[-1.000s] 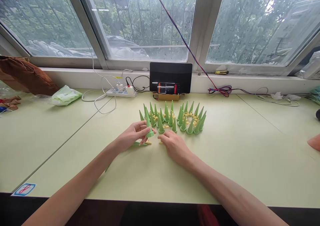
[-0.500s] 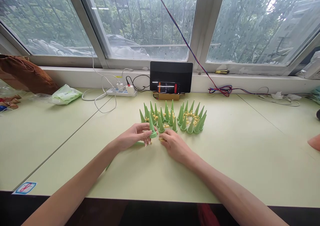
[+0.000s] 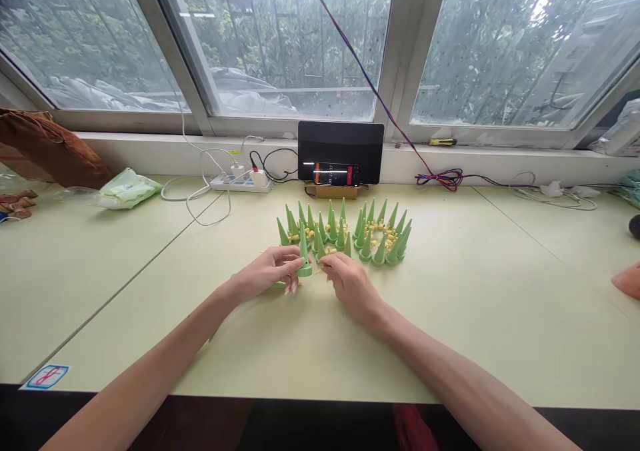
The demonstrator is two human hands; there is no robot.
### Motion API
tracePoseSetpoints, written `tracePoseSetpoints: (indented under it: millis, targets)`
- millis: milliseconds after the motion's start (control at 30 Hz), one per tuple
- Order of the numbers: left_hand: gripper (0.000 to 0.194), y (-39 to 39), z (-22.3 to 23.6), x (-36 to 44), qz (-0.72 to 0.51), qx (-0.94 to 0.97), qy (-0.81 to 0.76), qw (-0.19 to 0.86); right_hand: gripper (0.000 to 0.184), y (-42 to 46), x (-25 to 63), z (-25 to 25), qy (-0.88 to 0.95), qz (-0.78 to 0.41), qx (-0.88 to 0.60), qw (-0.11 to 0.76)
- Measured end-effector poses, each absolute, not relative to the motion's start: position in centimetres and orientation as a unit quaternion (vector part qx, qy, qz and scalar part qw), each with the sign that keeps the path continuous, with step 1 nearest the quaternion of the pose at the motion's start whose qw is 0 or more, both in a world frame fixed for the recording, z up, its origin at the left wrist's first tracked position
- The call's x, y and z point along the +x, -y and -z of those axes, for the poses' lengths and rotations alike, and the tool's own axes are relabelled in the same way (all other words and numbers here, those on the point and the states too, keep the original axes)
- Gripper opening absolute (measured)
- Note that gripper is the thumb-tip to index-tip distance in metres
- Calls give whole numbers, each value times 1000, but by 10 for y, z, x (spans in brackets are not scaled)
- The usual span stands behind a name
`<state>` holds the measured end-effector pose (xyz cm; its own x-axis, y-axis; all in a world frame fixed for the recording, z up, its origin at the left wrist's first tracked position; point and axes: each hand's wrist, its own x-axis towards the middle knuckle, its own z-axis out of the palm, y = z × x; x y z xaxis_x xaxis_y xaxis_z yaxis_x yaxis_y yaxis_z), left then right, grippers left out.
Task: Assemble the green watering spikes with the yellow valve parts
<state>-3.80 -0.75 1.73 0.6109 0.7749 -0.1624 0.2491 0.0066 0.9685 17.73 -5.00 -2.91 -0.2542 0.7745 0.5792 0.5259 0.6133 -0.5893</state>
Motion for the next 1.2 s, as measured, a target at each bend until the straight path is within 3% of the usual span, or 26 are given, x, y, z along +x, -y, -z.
tracePoseSetpoints:
  millis: [167, 800, 1200]
  targets:
    - [37, 8, -14, -36, -217, 683, -379, 586, 18, 54, 175, 24, 736, -159, -411, 514]
    - [39, 17, -11, -25, -247, 679, -381, 576, 18, 55, 175, 24, 733, -157, -407, 521]
    - [36, 22, -6, -20, -293, 698, -386, 527, 15, 55, 173, 27, 672, -288, -403, 550]
